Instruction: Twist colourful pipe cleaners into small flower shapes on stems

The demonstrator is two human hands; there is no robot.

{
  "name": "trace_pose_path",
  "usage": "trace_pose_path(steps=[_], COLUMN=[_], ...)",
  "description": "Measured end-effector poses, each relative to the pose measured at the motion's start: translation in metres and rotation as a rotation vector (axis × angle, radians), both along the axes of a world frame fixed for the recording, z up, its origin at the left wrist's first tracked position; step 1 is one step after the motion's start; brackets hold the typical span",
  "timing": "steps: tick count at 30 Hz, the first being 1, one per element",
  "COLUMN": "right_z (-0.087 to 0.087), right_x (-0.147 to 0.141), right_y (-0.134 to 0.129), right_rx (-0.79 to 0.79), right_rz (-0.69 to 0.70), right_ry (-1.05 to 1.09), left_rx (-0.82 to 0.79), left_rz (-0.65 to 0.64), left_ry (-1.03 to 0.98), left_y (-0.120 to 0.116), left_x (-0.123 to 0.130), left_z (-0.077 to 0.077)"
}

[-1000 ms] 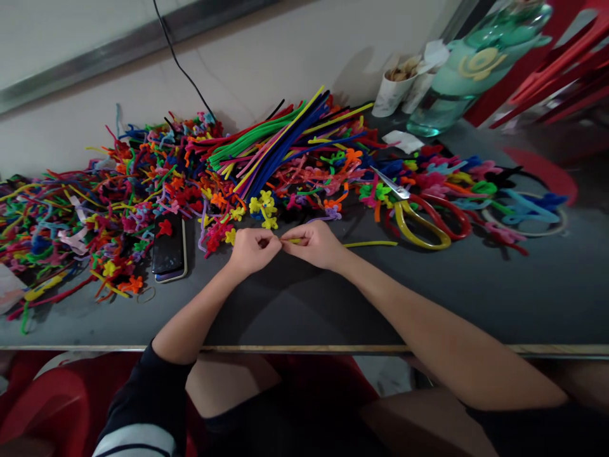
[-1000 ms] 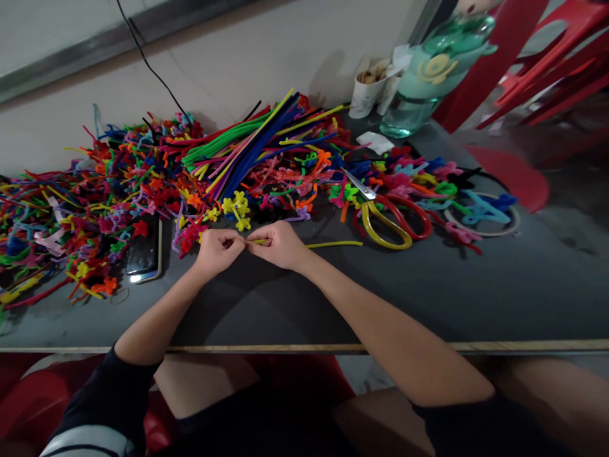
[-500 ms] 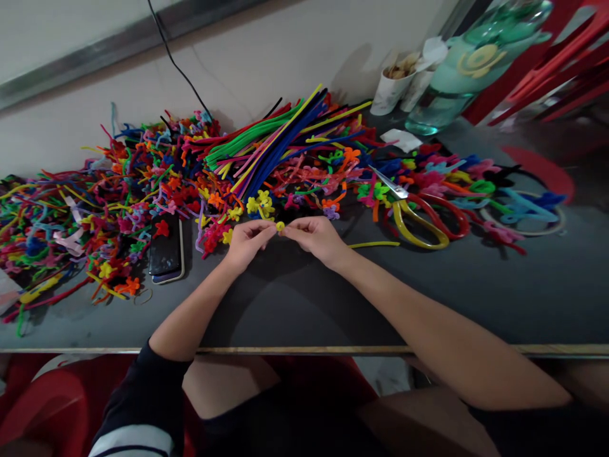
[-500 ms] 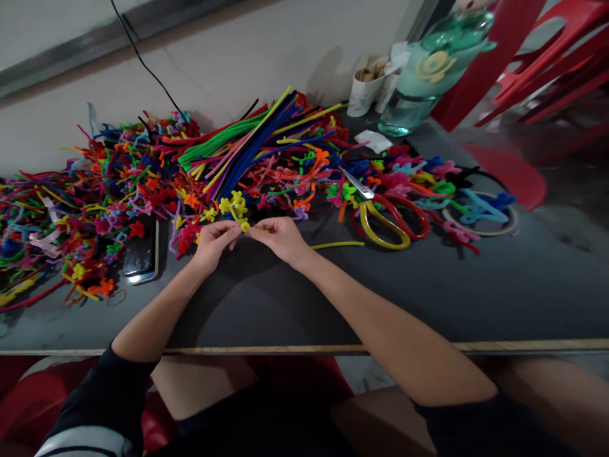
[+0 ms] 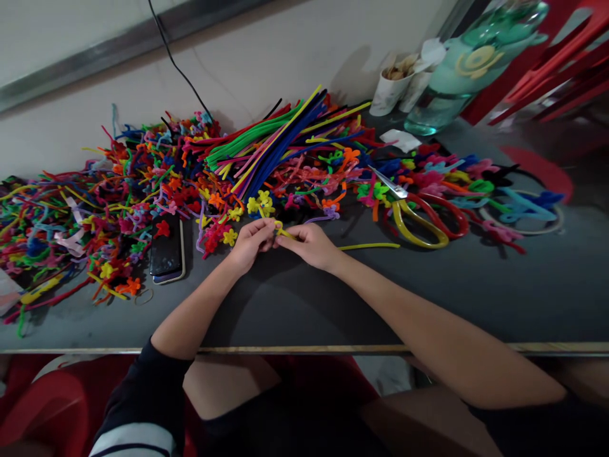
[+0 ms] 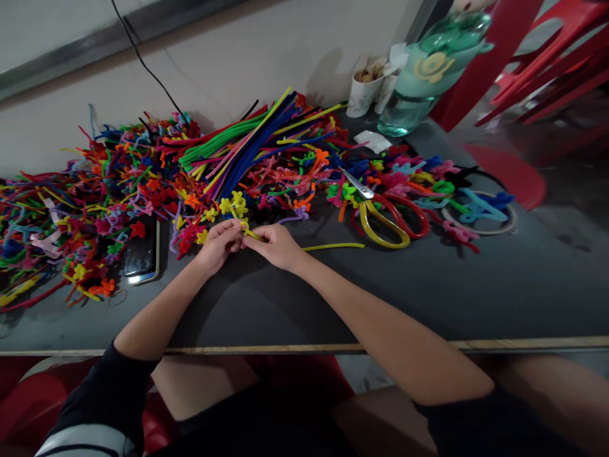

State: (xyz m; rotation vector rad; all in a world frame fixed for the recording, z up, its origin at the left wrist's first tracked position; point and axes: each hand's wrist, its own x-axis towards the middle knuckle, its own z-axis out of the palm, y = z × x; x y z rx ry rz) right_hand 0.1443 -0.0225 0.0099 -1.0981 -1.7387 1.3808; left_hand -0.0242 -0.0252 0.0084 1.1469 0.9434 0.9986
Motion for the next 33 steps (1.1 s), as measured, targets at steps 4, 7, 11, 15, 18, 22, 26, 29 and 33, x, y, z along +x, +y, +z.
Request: trace_pose_path(steps=[4,7,11,15,18,22,26,29,33], right_z=[-0.004,-0.006,-0.001,0.009,0.014,0.013,0.011,0.010,0.007], right_x=[-0.001,-0.001,0.001,0.007,0.015,0.025,0.027,0.024,0.018], right_y=[0.000,0.001,-0.002,-0.005,-0.003,0.002,0.004,0.004,0.003], right_rx=[-0.014,-0.102,-0.003,0.386,0.625,0.785,0.783,0.718,0.676], right_rz=[0.003,0.038,0.094,0.094,0.074,-0.089,-0.421,-0.583,-0.488], right_ry=[0.077,0.160,0.025,-0.379,-0.558,-0.570,-0.566,-0.586,-0.509], left_rx=[0.000,0.146,0.304,0.268,0.247,0.254,0.280,0.315,0.332], left_rz=[0.077,0.157,0.264,0.306,0.303,0.289,0.240,0.189,0.166], left_ry=[-0.017,0.105,0.289,0.287,0.257,0.244,0.287,0.339,0.363], left_y=[-0.003,-0.008,-0.011,-0.007,-0.005,-0.005,-0.007,-0.008,-0.009], left_x=[0.005,0.010,0.011,0.007,0.006,0.007,0.007,0.007,0.007], left_z=[-0.001,0.000,-0.001,-0.005,-0.006,-0.006,-0.003,-0.002,-0.002])
